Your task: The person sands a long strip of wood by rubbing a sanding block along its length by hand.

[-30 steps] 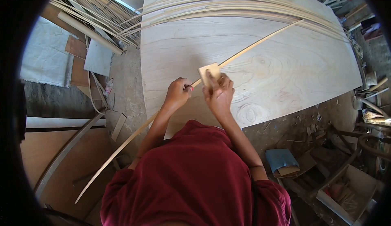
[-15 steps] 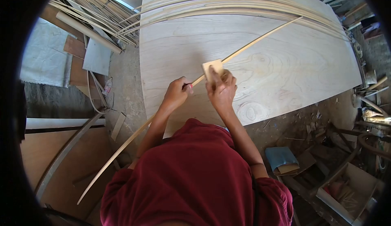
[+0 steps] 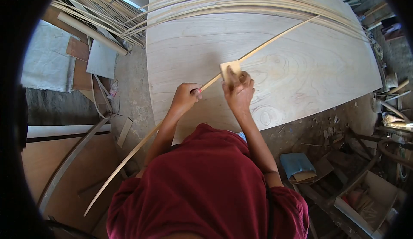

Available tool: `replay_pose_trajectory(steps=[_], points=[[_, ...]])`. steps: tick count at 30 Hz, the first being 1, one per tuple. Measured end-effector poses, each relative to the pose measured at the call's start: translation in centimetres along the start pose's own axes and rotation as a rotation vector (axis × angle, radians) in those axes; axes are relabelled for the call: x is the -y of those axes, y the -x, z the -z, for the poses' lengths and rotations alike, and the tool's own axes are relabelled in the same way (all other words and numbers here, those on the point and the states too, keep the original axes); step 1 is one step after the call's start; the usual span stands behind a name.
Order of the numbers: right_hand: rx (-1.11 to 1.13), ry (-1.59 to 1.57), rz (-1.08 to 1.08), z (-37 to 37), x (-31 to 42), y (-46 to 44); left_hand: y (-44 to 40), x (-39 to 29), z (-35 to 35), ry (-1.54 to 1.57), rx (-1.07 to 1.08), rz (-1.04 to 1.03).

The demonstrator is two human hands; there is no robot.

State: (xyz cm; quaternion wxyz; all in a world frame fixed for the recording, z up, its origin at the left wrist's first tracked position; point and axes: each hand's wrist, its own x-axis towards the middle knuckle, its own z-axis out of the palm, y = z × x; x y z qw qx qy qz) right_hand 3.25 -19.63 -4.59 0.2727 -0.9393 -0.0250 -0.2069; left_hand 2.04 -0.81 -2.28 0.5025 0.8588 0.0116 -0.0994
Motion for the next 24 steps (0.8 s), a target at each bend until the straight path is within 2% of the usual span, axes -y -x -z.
replay_pose_trajectory(steps=[4, 6, 8, 11, 16, 18, 22, 24], points=[[0.126, -0.093, 0.092, 1.0, 3.6, 1.9, -0.1, 0.3, -0.2, -0.048, -0.058, -0.124], [0.174, -0.072, 0.179, 1.3, 4.2, 2.0, 0.1, -0.3, 0.4, -0.071, -0.033, -0.006], [0.187, -0.079, 0.166, 1.3, 3.4, 1.4, 0.4, -0.4, 0.5, -0.093, -0.040, 0.008], [0.084, -0.022, -0.058, 0.3, 0.9, -0.2, 0.8, 0.1, 0.3, -0.068, -0.054, 0.031], [0.092, 0.041, -0.040, 0.7, 1.4, 0.0, 0.2, 0.2, 0.2, -0.046, -0.001, 0.068], [0.136, 0.037, 0.074, 1.1, 3.1, 1.1, 0.0, 0.5, 0.1, -0.125, -0.007, -0.036], [0.256, -0.054, 0.117, 1.5, 4.1, 2.0, 0.2, -0.1, 0.4, -0.204, 0.022, -0.003], [0.219, -0.059, 0.114, 1.4, 3.2, 1.3, 0.5, 0.1, 0.2, -0.096, -0.039, -0.036]])
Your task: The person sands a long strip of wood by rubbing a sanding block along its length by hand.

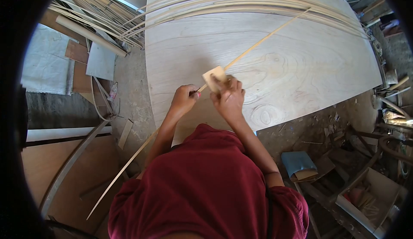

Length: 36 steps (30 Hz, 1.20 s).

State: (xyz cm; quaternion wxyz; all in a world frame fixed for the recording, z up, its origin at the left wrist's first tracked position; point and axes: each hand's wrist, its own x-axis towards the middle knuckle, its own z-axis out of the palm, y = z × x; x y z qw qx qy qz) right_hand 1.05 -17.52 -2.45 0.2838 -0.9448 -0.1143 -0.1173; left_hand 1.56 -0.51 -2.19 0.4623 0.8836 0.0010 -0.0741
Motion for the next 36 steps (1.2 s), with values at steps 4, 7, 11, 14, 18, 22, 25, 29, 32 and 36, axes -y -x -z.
replay_pose_trajectory(steps=[4, 7, 11, 14, 18, 22, 25, 29, 32, 36], points=[[-0.146, 0.089, -0.162, 0.3, -2.0, -1.5, 0.3, 0.0, 0.2, -0.003, 0.026, 0.013], [-0.109, 0.126, -0.149, 0.3, -1.9, -1.2, -0.2, 0.5, -0.2, 0.009, 0.042, 0.031], [-0.018, 0.099, 0.057, -0.2, 1.6, 0.8, -0.5, 1.2, -0.5, 0.075, 0.063, 0.030], [0.048, 0.036, 0.013, 0.2, 1.7, 0.5, -0.2, 0.8, -0.4, 0.007, 0.061, 0.012], [-0.093, 0.127, -0.155, -0.5, -1.8, -1.1, 0.4, 2.0, -0.5, -0.104, 0.014, -0.139], [-0.060, 0.118, -0.201, -0.2, -2.9, -1.2, 0.6, 2.1, -0.7, -0.073, -0.022, -0.132], [-0.037, 0.066, -0.087, -0.5, -1.1, 0.0, -0.1, 2.5, -0.8, -0.065, 0.022, -0.084], [0.052, 0.034, 0.015, -0.2, 0.7, 0.6, -0.2, 2.0, -0.8, 0.039, 0.097, 0.076], [0.020, 0.051, 0.024, -0.7, -0.6, 0.1, 0.3, 1.0, -0.5, 0.121, 0.076, 0.092], [-0.062, 0.106, -0.195, -0.4, -2.9, -1.2, 0.5, 1.3, -0.6, 0.087, 0.095, 0.063]])
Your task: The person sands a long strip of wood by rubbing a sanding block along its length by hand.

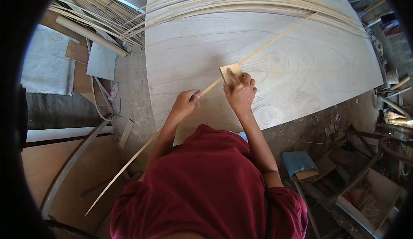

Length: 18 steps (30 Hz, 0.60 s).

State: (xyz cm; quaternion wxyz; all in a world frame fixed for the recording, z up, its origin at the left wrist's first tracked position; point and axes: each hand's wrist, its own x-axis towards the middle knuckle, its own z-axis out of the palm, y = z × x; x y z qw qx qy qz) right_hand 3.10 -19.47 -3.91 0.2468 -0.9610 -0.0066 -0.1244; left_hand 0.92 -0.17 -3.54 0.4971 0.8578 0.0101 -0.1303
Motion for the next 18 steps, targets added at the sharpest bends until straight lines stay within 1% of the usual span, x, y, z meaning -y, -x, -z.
replay_pose_trajectory(steps=[2, 4, 6, 7, 8, 10, 11, 12, 14, 16, 18], points=[[0.025, 0.059, -0.008, 0.3, -0.1, 0.2, -0.1, -0.4, 0.3, -0.032, 0.032, 0.031], [0.034, 0.014, 0.007, 0.4, 0.8, 1.0, -0.2, -0.4, 0.3, -0.062, 0.064, 0.065], [0.073, -0.043, 0.154, 0.6, 2.3, 2.2, -0.6, 0.3, 0.4, -0.148, 0.026, -0.033], [0.085, -0.025, 0.210, 0.9, 3.3, 2.8, -0.7, 0.4, 0.5, -0.150, 0.027, -0.033], [0.085, -0.026, 0.208, 1.2, 3.4, 2.7, -0.6, 0.4, 0.7, -0.108, 0.016, -0.011], [0.159, -0.068, 0.211, 1.5, 3.5, 2.5, -0.4, -0.1, 1.0, -0.068, 0.004, 0.012], [0.111, -0.040, 0.181, 1.2, 3.0, 2.1, -0.1, -0.5, 1.3, -0.041, -0.008, 0.037], [0.112, -0.043, 0.183, 0.8, 2.1, 1.5, 0.1, -0.7, 1.4, -0.014, -0.020, 0.062], [0.038, -0.003, 0.005, 0.1, 0.4, 0.3, 0.4, -0.4, 1.5, -0.011, -0.013, 0.058], [0.055, 0.023, -0.025, 0.2, -0.2, 0.0, 0.2, 0.0, 1.4, -0.010, -0.003, 0.049], [0.072, 0.053, -0.060, 0.3, -0.4, 0.1, 0.0, 0.4, 1.0, 0.089, 0.016, 0.113]])
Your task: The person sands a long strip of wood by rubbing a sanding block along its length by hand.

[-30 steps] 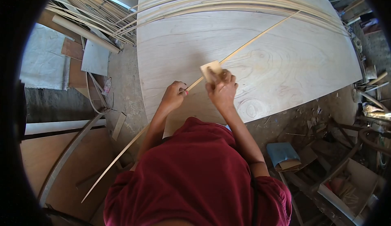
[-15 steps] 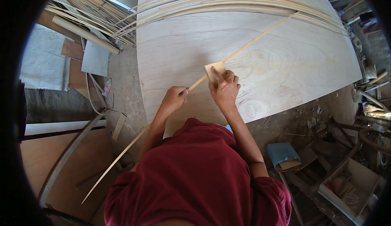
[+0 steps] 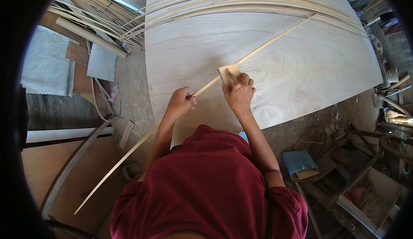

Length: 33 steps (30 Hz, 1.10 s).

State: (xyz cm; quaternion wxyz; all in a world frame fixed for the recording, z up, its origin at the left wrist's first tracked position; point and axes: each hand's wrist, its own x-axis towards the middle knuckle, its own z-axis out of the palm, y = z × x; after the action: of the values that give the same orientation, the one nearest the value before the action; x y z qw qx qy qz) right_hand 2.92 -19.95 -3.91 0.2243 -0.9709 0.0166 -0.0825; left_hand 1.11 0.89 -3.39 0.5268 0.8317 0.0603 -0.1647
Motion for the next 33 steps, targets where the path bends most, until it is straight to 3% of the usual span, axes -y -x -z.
replay_pose_trajectory(steps=[4, 7, 13, 15, 23, 26, 30, 33], points=[[-0.025, -0.115, 0.176, 0.1, 2.7, 2.4, -0.3, -0.6, 0.0, -0.072, -0.003, -0.007], [0.063, -0.083, 0.292, 1.0, 3.7, 3.0, -0.1, -1.1, 0.0, -0.207, -0.059, -0.132], [-0.045, -0.016, 0.105, 0.3, 1.0, 0.0, 0.6, -1.3, 0.3, -0.235, -0.082, -0.120], [-0.023, 0.031, 0.033, 0.7, 1.3, -0.2, 0.6, -1.7, 0.3, -0.055, -0.029, -0.007], [0.038, -0.146, 0.304, 1.9, 4.2, 2.7, 0.1, -2.8, 0.4, -0.198, -0.046, -0.076], [-0.090, -0.091, 0.204, 0.8, 2.2, 0.9, 0.5, -2.6, 0.6, -0.290, -0.073, -0.123], [-0.041, -0.061, 0.014, 0.4, -0.1, -1.1, 0.7, -2.3, 0.6, -0.259, -0.063, -0.096], [-0.036, -0.070, 0.090, 0.6, 0.9, 0.0, 0.8, -3.5, 0.8, -0.233, -0.071, -0.084]])
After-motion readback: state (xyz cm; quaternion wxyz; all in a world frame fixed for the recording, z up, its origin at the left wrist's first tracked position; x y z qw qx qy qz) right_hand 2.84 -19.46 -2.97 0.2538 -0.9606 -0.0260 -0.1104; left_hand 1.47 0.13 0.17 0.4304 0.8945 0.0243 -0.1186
